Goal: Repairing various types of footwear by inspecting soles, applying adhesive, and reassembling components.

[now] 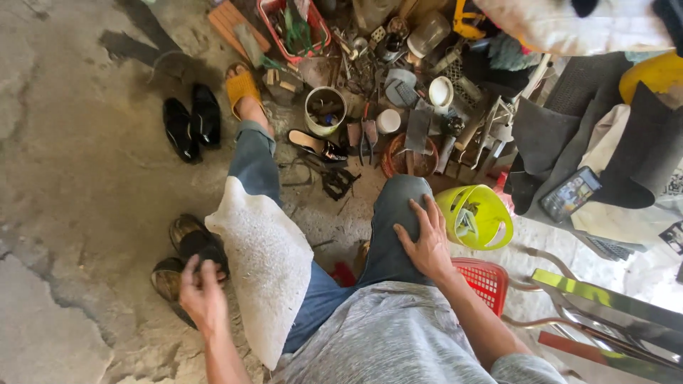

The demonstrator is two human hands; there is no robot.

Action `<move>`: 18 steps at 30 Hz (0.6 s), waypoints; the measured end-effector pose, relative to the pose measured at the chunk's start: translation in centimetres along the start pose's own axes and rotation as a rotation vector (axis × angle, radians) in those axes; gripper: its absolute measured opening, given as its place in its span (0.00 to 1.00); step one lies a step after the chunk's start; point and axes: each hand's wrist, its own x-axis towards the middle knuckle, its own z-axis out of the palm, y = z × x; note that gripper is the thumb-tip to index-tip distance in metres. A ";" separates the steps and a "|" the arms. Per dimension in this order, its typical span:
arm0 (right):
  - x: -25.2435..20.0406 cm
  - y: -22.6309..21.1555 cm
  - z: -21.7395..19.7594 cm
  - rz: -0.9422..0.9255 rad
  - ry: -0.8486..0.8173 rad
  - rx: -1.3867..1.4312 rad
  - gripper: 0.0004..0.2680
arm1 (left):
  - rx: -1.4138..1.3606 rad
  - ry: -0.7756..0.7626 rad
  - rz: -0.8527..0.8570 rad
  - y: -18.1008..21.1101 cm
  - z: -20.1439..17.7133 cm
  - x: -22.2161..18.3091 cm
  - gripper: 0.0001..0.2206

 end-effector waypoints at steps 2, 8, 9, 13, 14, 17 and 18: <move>0.1 0.6 -0.6 -0.064 0.043 0.047 0.20 | 0.015 -0.011 0.072 3.2 0.2 -2.8 0.21; 1.4 0.3 -4.4 -0.313 0.175 0.215 0.07 | 0.376 -0.088 0.622 4.8 3.6 -7.3 0.28; 1.5 -0.5 -5.6 -0.348 0.215 0.291 0.03 | 0.539 -0.075 0.756 4.9 4.5 -7.7 0.29; 2.7 -3.3 -11.4 -0.470 0.273 0.310 0.05 | 0.774 -0.134 0.606 4.7 4.9 -8.5 0.35; 3.0 -4.3 -13.4 -0.610 0.358 0.217 0.03 | 0.757 -0.184 0.531 5.0 4.8 -8.4 0.35; 5.3 -6.4 -19.1 -0.836 0.491 0.017 0.03 | 0.756 -0.214 0.473 4.6 5.0 -7.9 0.35; 6.2 -6.9 -21.0 -0.920 0.532 -0.087 0.03 | 0.776 -0.198 0.482 4.2 5.1 -7.9 0.35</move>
